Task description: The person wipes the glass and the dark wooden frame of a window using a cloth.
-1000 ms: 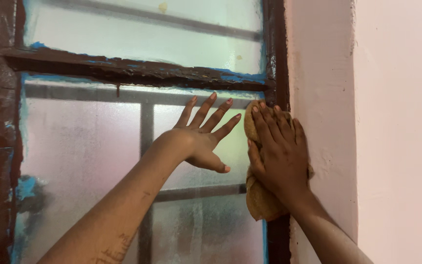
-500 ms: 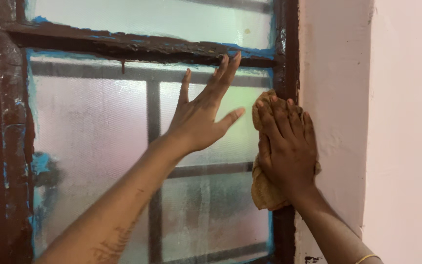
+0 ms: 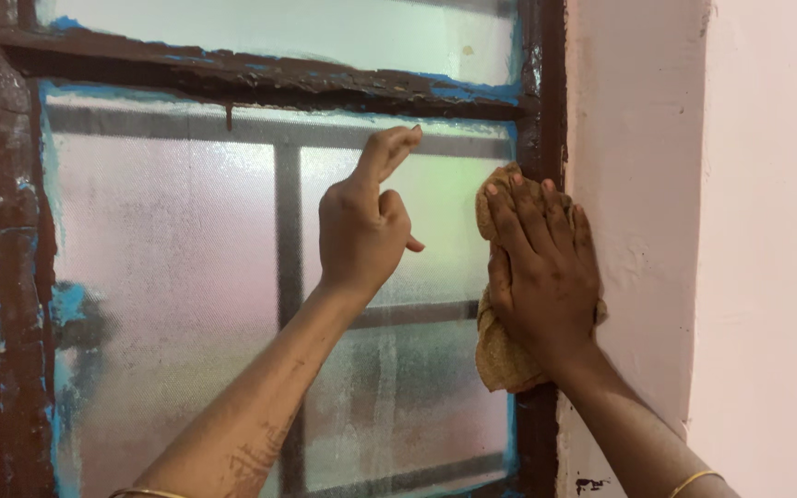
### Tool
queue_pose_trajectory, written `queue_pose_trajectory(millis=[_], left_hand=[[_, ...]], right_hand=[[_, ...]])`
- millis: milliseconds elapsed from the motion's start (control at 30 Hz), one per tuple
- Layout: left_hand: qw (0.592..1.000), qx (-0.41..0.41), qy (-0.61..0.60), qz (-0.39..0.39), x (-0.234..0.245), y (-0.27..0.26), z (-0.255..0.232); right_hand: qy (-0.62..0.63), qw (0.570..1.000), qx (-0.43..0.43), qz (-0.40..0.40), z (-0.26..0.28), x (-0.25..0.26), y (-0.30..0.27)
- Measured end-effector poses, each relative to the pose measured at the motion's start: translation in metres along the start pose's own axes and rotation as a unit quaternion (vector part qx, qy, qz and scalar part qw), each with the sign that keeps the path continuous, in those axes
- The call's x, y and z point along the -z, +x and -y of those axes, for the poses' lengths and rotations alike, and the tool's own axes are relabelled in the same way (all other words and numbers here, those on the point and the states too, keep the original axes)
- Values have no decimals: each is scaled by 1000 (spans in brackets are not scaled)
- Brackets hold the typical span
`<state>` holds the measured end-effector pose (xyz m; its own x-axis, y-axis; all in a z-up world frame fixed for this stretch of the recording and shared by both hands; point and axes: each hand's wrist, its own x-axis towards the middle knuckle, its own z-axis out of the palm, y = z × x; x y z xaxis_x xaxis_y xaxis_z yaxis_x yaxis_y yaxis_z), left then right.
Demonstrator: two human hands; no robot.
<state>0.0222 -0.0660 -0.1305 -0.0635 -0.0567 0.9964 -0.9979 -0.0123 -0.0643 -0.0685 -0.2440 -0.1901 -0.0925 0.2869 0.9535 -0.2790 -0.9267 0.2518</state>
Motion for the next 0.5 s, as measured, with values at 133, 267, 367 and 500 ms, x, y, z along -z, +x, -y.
queue_pose_trajectory(millis=[133,267,367,500], left_hand=[[997,-33,-53,-44,-2,-7,7],[996,-85,-5,-32,-3,-5,6],[986,-150,61,-34,-3,-7,1],[984,-146,105,-18,-1,-8,1]], right_hand=[[7,1000,-1,11,1,2,-4],[5,1000,0,4,2,0,0],[10,1000,-4,6,2,0,-2],[3,1000,-4,8,5,0,-4]])
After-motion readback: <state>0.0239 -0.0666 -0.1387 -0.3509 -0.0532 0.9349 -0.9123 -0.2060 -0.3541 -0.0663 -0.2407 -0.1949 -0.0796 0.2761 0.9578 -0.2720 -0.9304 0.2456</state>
